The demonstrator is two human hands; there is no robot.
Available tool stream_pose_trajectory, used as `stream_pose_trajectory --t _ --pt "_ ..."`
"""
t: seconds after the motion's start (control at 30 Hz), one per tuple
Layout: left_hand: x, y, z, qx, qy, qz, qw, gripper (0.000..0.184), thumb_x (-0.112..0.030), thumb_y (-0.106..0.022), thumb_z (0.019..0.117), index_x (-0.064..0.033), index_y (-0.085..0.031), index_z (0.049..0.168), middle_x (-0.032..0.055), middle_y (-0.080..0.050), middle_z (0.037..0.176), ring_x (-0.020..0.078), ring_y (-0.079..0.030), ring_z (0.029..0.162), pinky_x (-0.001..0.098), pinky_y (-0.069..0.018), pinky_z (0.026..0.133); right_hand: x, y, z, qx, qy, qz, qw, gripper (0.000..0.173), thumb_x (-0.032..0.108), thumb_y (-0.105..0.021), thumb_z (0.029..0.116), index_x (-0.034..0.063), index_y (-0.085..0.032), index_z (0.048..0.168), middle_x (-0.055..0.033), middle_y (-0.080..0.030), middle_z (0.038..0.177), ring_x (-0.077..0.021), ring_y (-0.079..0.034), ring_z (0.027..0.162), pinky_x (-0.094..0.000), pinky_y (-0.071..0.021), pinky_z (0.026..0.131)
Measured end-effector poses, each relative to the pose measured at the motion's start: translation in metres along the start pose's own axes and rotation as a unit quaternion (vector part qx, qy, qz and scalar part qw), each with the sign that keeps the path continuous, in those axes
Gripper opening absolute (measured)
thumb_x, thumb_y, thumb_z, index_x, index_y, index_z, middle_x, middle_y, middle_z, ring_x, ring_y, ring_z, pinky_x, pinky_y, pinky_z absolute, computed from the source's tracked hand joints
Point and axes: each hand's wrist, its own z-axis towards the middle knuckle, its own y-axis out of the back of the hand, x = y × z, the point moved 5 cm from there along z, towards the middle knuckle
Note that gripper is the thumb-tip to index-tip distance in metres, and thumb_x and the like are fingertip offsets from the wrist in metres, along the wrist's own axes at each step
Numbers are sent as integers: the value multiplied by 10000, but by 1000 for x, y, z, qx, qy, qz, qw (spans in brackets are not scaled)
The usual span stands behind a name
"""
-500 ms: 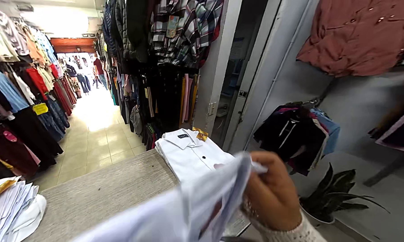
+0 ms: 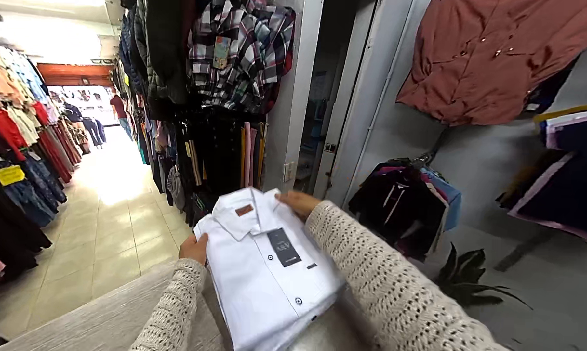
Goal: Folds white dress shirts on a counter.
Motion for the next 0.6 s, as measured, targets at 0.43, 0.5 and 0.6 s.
stream_pose_trajectory --t 0.43,0.5,0.6 --pt "25 -16 -140 260 117 -131 950 237 80 -520 990 7 -495 1214 45 -716 899 125 -729 771 304 -627 719 -58 8 -130 37 -68 72 994 144 22 -664 952 -4 -653 1093 -64 -706 848 -105 -679 723 -292 -581 708" --pt "18 -27 -144 244 111 -158 950 215 83 -534 988 3 -497 1184 50 -720 882 126 -733 756 296 -630 699 -49 16 -127 -5 -62 97 993 118 4 -633 969 -15 -634 1085 -83 -694 843 -123 -673 714 -304 -580 696" --pt "34 -41 -151 243 137 -131 951 240 67 -556 989 44 -487 1218 79 -698 899 130 -717 753 297 -618 696 -73 17 -124 -9 -85 74 994 121 23 -657 965 -24 -625 1071 -93 -683 834 -130 -667 700 -307 -575 685"
